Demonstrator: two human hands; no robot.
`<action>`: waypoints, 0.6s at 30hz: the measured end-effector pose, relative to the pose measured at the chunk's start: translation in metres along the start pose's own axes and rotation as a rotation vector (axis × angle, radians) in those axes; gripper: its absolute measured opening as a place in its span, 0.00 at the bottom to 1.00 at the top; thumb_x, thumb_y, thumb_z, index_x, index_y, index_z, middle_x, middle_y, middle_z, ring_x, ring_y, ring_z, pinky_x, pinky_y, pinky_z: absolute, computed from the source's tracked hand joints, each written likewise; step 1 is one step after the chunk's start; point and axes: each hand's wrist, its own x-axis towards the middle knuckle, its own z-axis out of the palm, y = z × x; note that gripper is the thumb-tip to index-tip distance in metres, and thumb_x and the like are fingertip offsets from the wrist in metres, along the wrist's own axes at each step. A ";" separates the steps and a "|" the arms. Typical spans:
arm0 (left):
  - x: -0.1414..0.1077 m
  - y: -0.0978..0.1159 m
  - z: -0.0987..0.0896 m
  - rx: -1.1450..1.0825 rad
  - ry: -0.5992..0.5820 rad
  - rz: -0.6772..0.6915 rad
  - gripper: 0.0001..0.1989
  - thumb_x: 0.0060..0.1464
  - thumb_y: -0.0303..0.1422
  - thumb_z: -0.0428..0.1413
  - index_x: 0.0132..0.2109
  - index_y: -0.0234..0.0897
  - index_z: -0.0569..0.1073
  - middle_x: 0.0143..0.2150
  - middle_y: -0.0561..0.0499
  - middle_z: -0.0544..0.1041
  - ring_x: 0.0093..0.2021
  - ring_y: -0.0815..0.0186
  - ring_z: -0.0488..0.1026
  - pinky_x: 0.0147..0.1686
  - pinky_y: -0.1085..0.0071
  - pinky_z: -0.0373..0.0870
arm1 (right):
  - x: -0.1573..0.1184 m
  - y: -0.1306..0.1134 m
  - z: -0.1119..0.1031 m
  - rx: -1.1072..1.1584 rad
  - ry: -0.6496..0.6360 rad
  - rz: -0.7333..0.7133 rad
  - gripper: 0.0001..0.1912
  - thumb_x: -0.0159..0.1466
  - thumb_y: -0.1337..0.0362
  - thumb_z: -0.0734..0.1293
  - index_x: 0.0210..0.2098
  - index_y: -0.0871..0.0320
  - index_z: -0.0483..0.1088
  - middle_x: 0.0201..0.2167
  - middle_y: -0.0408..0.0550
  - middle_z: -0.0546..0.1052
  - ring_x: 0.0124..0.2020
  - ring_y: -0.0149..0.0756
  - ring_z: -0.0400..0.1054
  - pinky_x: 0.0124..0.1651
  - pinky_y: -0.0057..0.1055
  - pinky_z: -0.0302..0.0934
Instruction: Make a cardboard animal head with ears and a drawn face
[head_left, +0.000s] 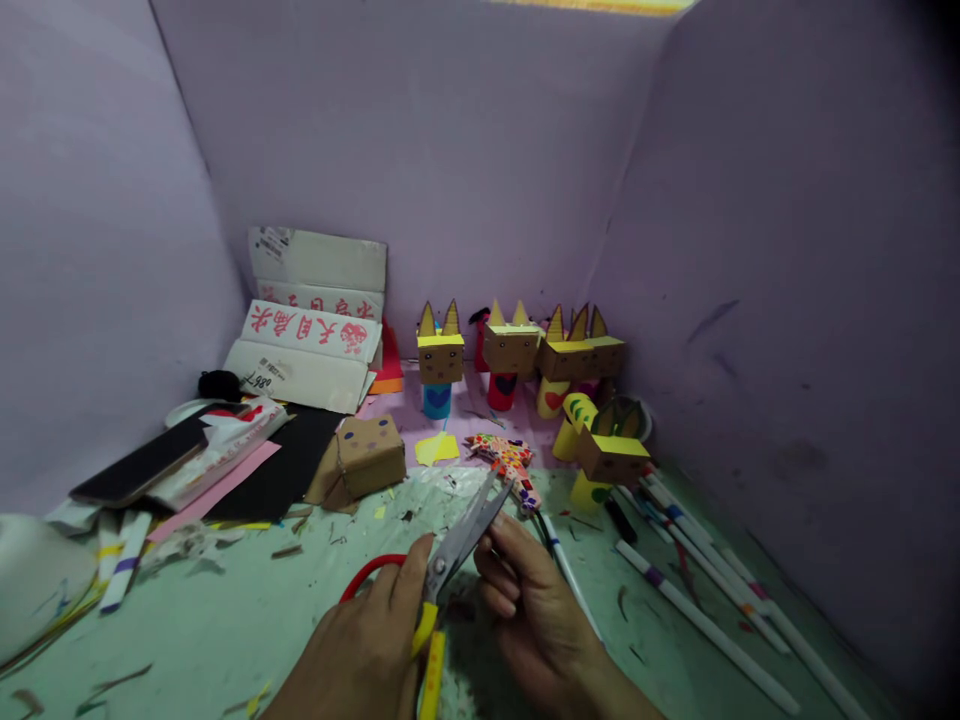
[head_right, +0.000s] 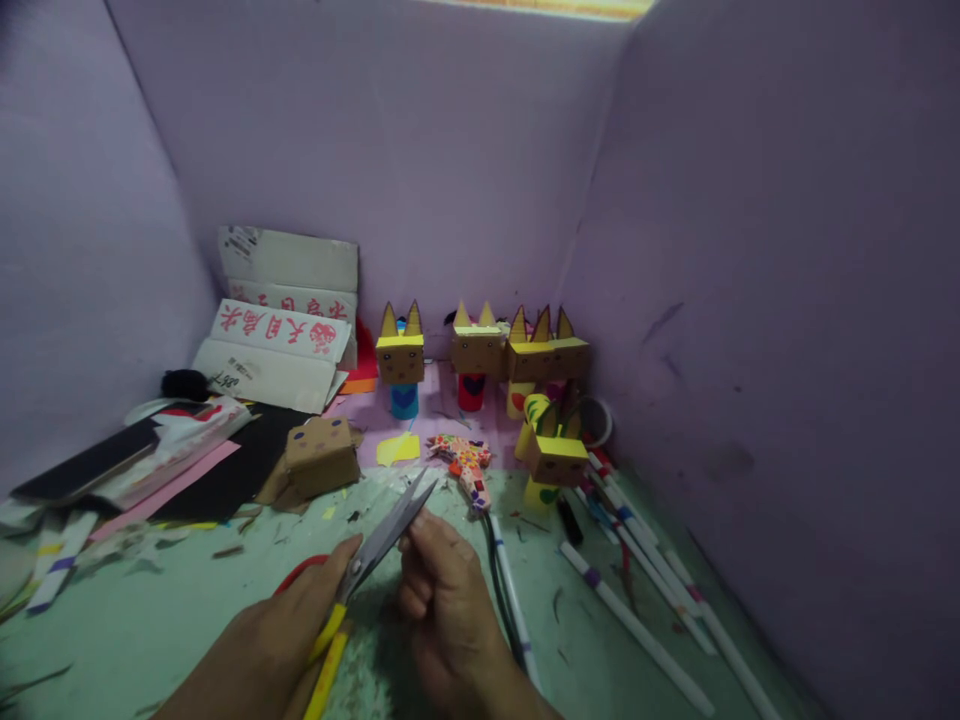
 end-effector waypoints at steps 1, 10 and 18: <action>0.000 0.000 -0.001 -0.003 -0.029 -0.009 0.35 0.44 0.24 0.45 0.63 0.35 0.53 0.37 0.39 0.77 0.28 0.57 0.74 0.24 0.69 0.70 | 0.000 0.000 -0.001 -0.015 -0.009 -0.010 0.21 0.36 0.57 0.79 0.18 0.61 0.67 0.14 0.35 0.62 0.14 0.17 0.42 0.13 0.16 0.39; -0.001 0.000 -0.002 -0.080 -0.073 -0.059 0.32 0.46 0.26 0.46 0.62 0.37 0.55 0.38 0.39 0.77 0.30 0.56 0.75 0.26 0.66 0.71 | 0.004 0.002 -0.002 -0.069 -0.046 -0.041 0.21 0.38 0.56 0.79 0.18 0.61 0.67 0.14 0.32 0.58 0.14 0.17 0.40 0.13 0.16 0.37; 0.011 -0.005 -0.016 -0.459 0.053 -0.329 0.14 0.57 0.34 0.46 0.50 0.44 0.62 0.23 0.57 0.70 0.16 0.70 0.65 0.16 0.77 0.63 | 0.003 0.001 -0.001 -0.004 0.001 0.040 0.20 0.38 0.60 0.80 0.22 0.62 0.69 0.16 0.34 0.64 0.12 0.15 0.43 0.12 0.15 0.37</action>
